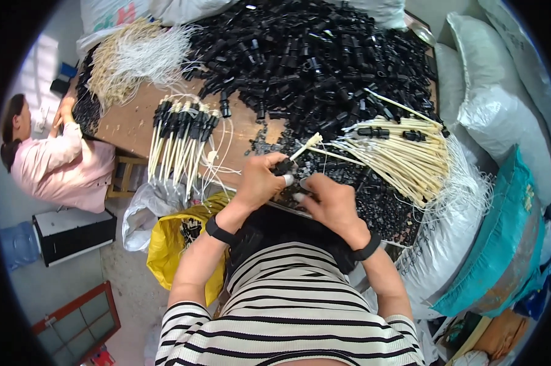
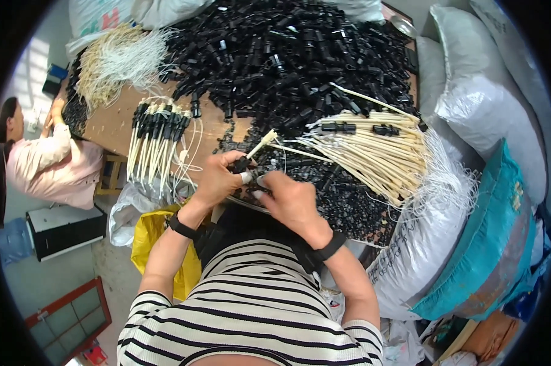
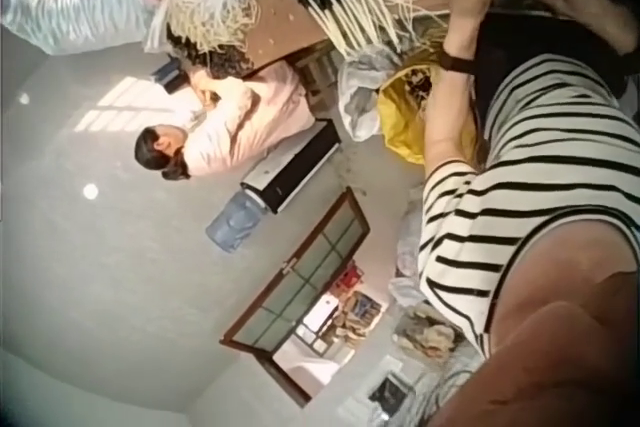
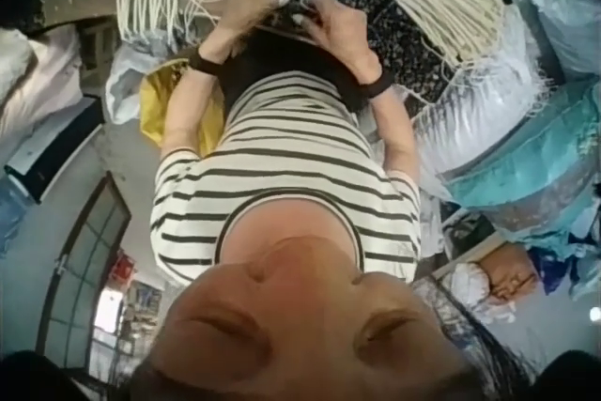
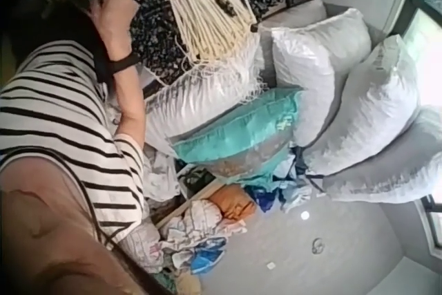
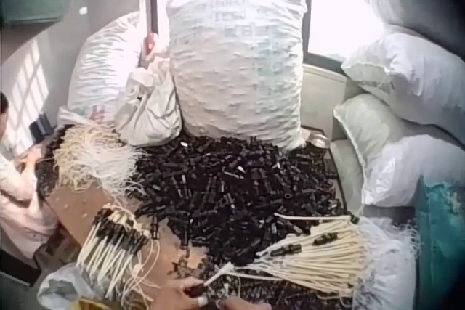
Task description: The person assembles components by hand, fitting a white tube into a black connector and threading a white cord through the assembly. They repeat this process for each set, occasionally moving finished pieces aside to reach more parts.
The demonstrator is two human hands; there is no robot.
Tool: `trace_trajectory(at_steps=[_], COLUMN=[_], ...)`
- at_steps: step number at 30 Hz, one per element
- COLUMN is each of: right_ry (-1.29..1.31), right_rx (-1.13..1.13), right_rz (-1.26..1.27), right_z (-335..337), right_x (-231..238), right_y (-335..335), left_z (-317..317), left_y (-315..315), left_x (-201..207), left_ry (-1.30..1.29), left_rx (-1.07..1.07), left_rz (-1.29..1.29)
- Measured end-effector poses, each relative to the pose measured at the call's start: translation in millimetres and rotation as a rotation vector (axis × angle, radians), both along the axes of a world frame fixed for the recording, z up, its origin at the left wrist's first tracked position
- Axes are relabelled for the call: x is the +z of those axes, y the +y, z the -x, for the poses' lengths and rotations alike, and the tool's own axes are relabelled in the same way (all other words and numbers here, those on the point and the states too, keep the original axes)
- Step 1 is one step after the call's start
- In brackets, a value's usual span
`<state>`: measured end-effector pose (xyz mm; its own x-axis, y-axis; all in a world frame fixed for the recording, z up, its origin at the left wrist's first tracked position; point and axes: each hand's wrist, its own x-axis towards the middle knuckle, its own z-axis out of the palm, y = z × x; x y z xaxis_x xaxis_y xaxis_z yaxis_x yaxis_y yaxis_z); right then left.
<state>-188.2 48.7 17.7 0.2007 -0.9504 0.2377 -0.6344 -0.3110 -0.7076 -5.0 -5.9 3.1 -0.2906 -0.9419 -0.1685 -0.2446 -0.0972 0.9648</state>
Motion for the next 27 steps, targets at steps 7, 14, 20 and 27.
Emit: trace_trajectory(at_steps=[7, 14, 20, 27], right_ry=[0.209, 0.038, 0.031, 0.039], right_rx=[0.120, 0.002, -0.103, -0.050], right_rz=[0.226, -0.033, 0.005, -0.015], right_z=[-2, 2, 0, -2], right_x=[-5, -5, -3, -13], right_y=[-7, -2, -9, -11], left_z=[6, -5, -14, -6], left_y=[1, 0, 2, 6], left_x=[17, -2, 0, 9], left_ry=[0.234, -0.125, -0.473, -0.477], left_rx=[-0.078, -0.199, -0.255, -0.328], left_rz=[-0.297, 0.003, 0.346, 0.304])
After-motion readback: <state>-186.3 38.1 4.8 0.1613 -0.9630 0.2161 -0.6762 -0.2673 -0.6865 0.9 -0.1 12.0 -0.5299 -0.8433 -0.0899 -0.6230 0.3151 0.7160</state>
